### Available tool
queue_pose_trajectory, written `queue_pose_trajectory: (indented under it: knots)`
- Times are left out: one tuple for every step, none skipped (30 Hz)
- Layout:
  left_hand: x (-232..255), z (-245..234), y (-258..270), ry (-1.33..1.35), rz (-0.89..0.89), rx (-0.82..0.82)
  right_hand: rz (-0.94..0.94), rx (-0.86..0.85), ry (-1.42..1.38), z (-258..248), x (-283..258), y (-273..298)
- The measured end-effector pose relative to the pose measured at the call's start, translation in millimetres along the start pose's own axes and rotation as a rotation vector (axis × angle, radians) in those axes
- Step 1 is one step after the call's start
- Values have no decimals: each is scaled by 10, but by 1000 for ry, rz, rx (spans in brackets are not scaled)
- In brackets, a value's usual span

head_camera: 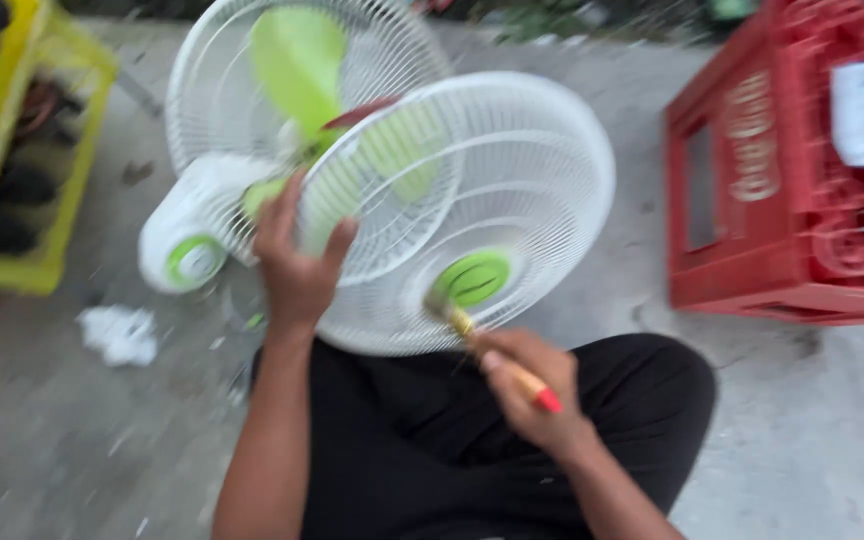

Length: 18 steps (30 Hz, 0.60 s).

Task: Cleaning dust off the grills and blades of a disassembled electric fan using a brush.

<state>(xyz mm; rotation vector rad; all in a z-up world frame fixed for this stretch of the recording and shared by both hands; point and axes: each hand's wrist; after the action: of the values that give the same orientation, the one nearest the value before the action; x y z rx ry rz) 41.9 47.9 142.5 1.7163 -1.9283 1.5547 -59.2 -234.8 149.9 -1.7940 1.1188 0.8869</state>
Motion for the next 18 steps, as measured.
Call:
queue_pose_trajectory:
  knots:
    - [2, -7, -28, -23, -13, -6, 8, -15, -22, 43, -73, -87]
    - [9, -15, -61, 35, -57, -20, -139, 56, -31, 79, -151, -177]
    - [24, 41, -129, 108, -91, -28, -293, 136, -27, 74, -212, -288]
    - [55, 31, -138, 98, -95, -29, -291, 131, -37, 139, -209, -304]
    - [87, 42, -173, 169, -134, -38, -275, 106, -48, 195, -205, -334]
    - [123, 52, -211, 241, -172, -47, -260, 80, -59, 249, -204, -367]
    - [113, 59, -229, 236, -171, -47, -261, 81, -64, 305, -89, -287]
    - [99, 63, -246, 249, -171, -52, -284, 102, -11, 367, 26, -209]
    - [81, 54, -253, 259, -174, -51, -310, 115, 39, 432, 141, -135]
    - [17, 55, -260, 251, -176, -46, -314, 110, 32, 442, 186, -82]
    - [-44, 64, -240, 278, -202, -46, -225, 82, 101, 447, 230, 1]
    - [-105, 84, -218, 304, -228, -46, -138, 52, 170, 445, 284, 84]
    - [-114, 74, -210, 304, -234, -60, -123, 54, 168, 409, 160, 35]
    - [-118, 76, -203, 347, -258, -62, -149, 103, 116, 361, 44, -18]
    - [-114, 93, -201, 393, -280, -72, -170, 160, 68, 309, -75, -60]
    - [-117, 112, -162, 396, -286, -94, -149, 170, 69, 317, -134, -116]
    - [-125, 117, -153, 421, -321, -86, -173, 104, -74, 324, -184, -210]
    - [-132, 106, -147, 445, -357, -78, -197, 38, -217, 336, -247, -307]
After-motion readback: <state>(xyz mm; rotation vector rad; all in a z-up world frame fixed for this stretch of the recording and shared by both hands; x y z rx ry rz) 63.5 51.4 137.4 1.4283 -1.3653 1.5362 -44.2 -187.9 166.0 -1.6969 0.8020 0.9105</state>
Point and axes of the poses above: each hand's wrist, its own y-axis away from the middle knuckle, its own z-axis out of the palm, x = y × z, and after that the axes turned 2 degrees about -z, right-handed
